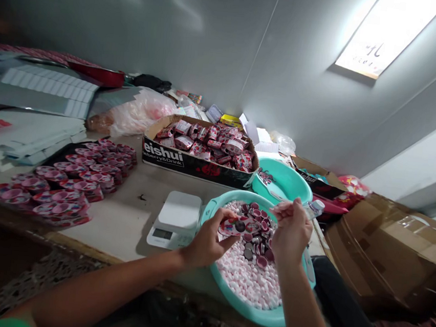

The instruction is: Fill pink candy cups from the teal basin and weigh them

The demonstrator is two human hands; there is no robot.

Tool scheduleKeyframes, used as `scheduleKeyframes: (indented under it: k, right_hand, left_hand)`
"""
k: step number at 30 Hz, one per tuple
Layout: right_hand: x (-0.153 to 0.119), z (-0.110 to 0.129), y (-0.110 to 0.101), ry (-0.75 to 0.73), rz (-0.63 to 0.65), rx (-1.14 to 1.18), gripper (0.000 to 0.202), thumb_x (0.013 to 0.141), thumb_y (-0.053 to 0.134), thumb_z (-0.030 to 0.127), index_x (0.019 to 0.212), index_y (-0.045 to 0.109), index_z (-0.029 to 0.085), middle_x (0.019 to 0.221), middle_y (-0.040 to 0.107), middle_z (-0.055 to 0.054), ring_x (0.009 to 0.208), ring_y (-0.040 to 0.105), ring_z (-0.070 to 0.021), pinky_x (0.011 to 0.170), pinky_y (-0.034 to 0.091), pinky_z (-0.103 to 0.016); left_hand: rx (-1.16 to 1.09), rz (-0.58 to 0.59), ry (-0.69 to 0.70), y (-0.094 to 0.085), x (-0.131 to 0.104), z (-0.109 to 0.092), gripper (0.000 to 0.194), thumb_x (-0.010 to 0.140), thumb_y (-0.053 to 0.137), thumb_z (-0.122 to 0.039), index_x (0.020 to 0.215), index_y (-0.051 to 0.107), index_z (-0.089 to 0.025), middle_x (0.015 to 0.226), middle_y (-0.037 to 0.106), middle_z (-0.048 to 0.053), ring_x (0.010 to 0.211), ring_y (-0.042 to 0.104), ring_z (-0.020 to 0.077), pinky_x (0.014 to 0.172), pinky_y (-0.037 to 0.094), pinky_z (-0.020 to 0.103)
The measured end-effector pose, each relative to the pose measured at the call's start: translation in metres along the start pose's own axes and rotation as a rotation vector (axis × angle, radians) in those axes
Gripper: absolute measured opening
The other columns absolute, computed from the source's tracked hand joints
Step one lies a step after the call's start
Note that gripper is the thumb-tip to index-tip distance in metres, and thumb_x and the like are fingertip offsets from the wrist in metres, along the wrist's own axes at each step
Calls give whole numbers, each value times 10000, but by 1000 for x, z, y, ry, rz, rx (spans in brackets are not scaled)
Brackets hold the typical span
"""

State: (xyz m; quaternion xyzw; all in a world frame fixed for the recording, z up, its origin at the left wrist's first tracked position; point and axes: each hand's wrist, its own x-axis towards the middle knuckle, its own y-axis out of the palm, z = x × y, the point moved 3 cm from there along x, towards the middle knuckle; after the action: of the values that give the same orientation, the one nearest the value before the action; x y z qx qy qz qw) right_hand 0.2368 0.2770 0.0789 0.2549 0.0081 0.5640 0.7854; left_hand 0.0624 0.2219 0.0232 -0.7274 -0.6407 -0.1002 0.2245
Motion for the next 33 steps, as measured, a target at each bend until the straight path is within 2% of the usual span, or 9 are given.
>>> scheduleKeyframes:
  k: [3,8,10,13,16,19,22,28,33]
  right_hand:
    - [1,-4,-10,-3,-9,-104,299,713,688,432,605,611,164,600,582,4,578,533,-105,598,479,-226]
    - [-6,-20,-22,30,56,-247,349,726,668,506,613,624,178,625,596,0,587,531,-111,580,453,-224]
    - [-9,-26,-29,42,62,-269,346,729,664,513,619,625,188,627,595,6,586,527,-114,584,453,-229]
    - [-9,-34,-41,45,39,-319,357,745,647,522,614,621,192,625,592,9,590,524,-119,588,449,-235]
    - [-9,-40,-50,28,13,-386,371,763,626,532,614,620,193,631,592,8,599,521,-125,600,443,-242]
    - [-9,-41,-51,7,49,-455,388,782,597,543,600,611,201,622,576,9,576,494,-129,578,418,-255]
    - [-11,-38,-51,-43,71,-529,403,801,568,548,593,594,204,603,556,4,564,471,-140,567,393,-269]
    - [-18,-40,-52,-130,224,-819,383,838,535,519,634,590,199,626,579,-7,615,536,-167,582,390,-270]
    - [-20,-37,-49,-253,317,-977,395,869,490,500,637,603,201,654,619,-17,648,586,-181,601,409,-269]
  left_hand:
    - [-89,-14,13,0,2,-1,373,795,633,-280,1107,443,-203,1104,561,58,1062,545,182,942,437,292]
    - [-457,-17,-321,6,15,11,398,727,674,-151,1026,413,-187,979,606,44,911,612,165,804,503,275]
    - [-525,-41,-354,2,20,10,399,719,673,-124,1015,412,-185,930,618,30,865,623,152,766,506,253]
    - [-408,-134,-222,-22,23,5,427,716,699,-165,1063,451,-187,962,618,28,866,619,145,762,494,226]
    - [-237,-208,-118,-58,21,5,452,743,701,-274,1134,486,-200,1055,619,46,895,620,153,782,492,229]
    - [-50,-273,-133,-94,15,19,433,752,689,-304,1131,512,-191,1055,643,56,913,629,170,818,492,259]
    - [115,-340,-186,-119,7,44,409,745,684,-295,1108,529,-189,1057,653,61,938,631,185,849,486,295]
    - [304,-278,-297,-129,-7,92,397,724,679,-262,1093,547,-204,1016,673,58,904,644,195,816,491,316]
    - [463,-223,-279,-130,-8,100,471,685,720,-299,1119,554,-218,1068,640,81,948,626,225,841,483,357]
